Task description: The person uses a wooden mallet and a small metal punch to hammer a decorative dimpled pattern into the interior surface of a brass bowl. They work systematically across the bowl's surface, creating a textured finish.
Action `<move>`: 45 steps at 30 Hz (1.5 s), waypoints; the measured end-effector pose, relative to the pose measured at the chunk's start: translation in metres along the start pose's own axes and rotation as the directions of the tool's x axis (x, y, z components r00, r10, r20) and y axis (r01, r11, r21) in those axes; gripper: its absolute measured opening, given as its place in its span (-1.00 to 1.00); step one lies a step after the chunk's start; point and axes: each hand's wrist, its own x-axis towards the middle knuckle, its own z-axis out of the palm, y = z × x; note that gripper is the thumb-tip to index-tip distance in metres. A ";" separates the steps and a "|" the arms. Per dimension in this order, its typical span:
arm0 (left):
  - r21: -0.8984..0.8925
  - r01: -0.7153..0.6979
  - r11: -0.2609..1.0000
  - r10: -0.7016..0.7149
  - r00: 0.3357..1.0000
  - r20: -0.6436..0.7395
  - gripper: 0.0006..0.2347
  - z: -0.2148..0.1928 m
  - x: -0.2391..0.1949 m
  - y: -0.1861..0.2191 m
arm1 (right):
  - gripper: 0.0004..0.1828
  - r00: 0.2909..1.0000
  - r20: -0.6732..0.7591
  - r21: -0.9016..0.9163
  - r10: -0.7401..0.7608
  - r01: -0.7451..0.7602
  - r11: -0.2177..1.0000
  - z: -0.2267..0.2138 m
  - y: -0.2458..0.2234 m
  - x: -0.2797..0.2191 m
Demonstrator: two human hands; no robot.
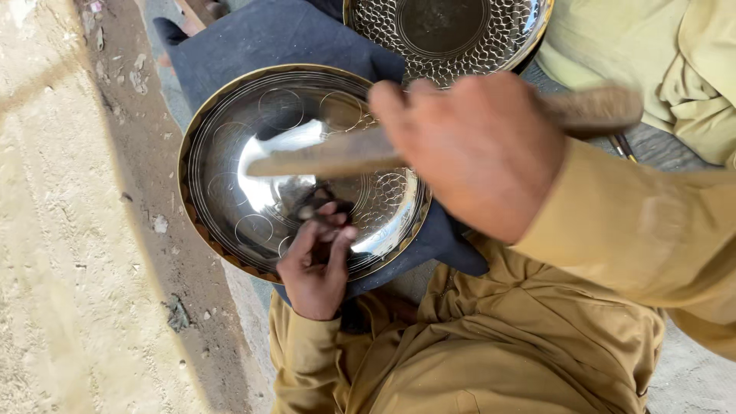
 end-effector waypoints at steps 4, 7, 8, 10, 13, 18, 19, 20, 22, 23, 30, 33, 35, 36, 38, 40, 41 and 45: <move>0.046 0.028 0.999 -0.036 0.980 0.194 -0.63 -0.008 0.011 -0.003 | -0.52 0.997 0.007 0.183 0.079 -0.079 0.980 0.051 0.015 -0.039; 0.034 -0.049 0.998 0.040 0.972 0.232 -0.61 -0.005 0.014 -0.008 | -0.52 0.993 0.009 0.319 0.120 -0.117 0.940 0.065 0.019 -0.057; 0.030 -0.070 0.997 0.063 0.976 0.210 -0.60 -0.004 0.013 -0.009 | -0.53 0.991 -0.041 0.359 0.126 -0.103 0.928 0.063 0.020 -0.060; 0.033 -0.095 0.995 0.087 0.979 0.184 -0.59 -0.003 0.010 -0.012 | -0.44 0.986 -0.112 0.376 0.123 -0.073 0.924 0.056 0.020 -0.062; 0.044 -0.111 0.993 0.101 0.977 0.189 -0.59 -0.004 0.010 -0.009 | -0.41 0.964 0.263 0.256 0.042 -0.112 0.960 0.049 0.026 -0.060; 0.118 -0.113 0.987 0.060 0.922 0.383 -0.65 -0.009 0.028 -0.004 | -0.42 0.948 0.275 0.395 0.160 -0.263 0.880 0.075 0.026 -0.077; 0.114 -0.125 0.986 0.062 0.895 0.442 -0.65 -0.012 0.031 -0.002 | -0.40 0.930 0.332 0.388 0.155 -0.285 0.876 0.083 0.023 -0.084; 0.110 -0.136 0.985 0.064 0.864 0.499 -0.64 -0.015 0.035 0.000 | -0.37 0.909 0.389 0.379 0.151 -0.307 0.873 0.091 0.017 -0.091; 0.105 -0.210 0.972 0.101 0.776 0.623 -0.65 -0.015 0.053 -0.001 | -0.48 0.909 0.242 0.591 0.340 -0.416 0.691 0.108 -0.004 -0.109; 0.119 -0.255 0.960 0.111 0.732 0.672 -0.66 -0.015 0.058 0.000 | -0.53 0.884 0.185 0.691 0.429 -0.428 0.582 0.117 -0.015 -0.118; 0.011 -0.387 0.922 0.156 0.398 0.904 -0.58 -0.008 0.085 0.005 | -0.49 0.757 0.172 0.798 0.631 -0.483 0.361 0.184 -0.087 -0.163; 0.007 -0.419 0.908 0.138 0.313 0.940 -0.60 -0.002 0.093 0.009 | -0.57 0.741 -0.030 0.809 0.671 -0.377 0.452 0.208 -0.106 -0.172; 0.052 -0.479 0.876 0.077 0.245 0.966 -0.64 0.002 0.094 0.010 | -0.53 0.782 0.005 0.787 0.623 -0.387 0.480 0.220 -0.112 -0.172; 0.076 -0.507 0.859 0.040 0.215 0.976 -0.66 0.003 0.092 0.011 | -0.53 0.763 -0.095 0.791 0.639 -0.332 0.514 0.224 -0.115 -0.171; 0.085 -0.540 0.837 0.036 0.210 0.977 -0.54 0.003 0.092 0.014 | -0.52 0.673 -0.308 0.766 0.673 -0.244 0.594 0.226 -0.117 -0.166; 0.034 -0.534 0.845 0.174 0.333 0.927 -0.55 -0.006 0.087 0.018 | -0.58 0.697 0.066 0.780 0.714 -0.483 0.399 0.222 -0.109 -0.159; -0.042 -0.517 0.855 0.302 0.432 0.850 -0.61 -0.013 0.083 0.018 | -0.61 0.665 0.262 0.742 0.699 -0.602 0.295 0.216 -0.108 -0.158; 0.116 -0.121 0.986 0.018 0.767 0.642 -0.59 -0.019 0.062 0.016 | -0.57 0.615 0.164 0.827 0.771 -0.512 0.232 0.187 -0.088 -0.158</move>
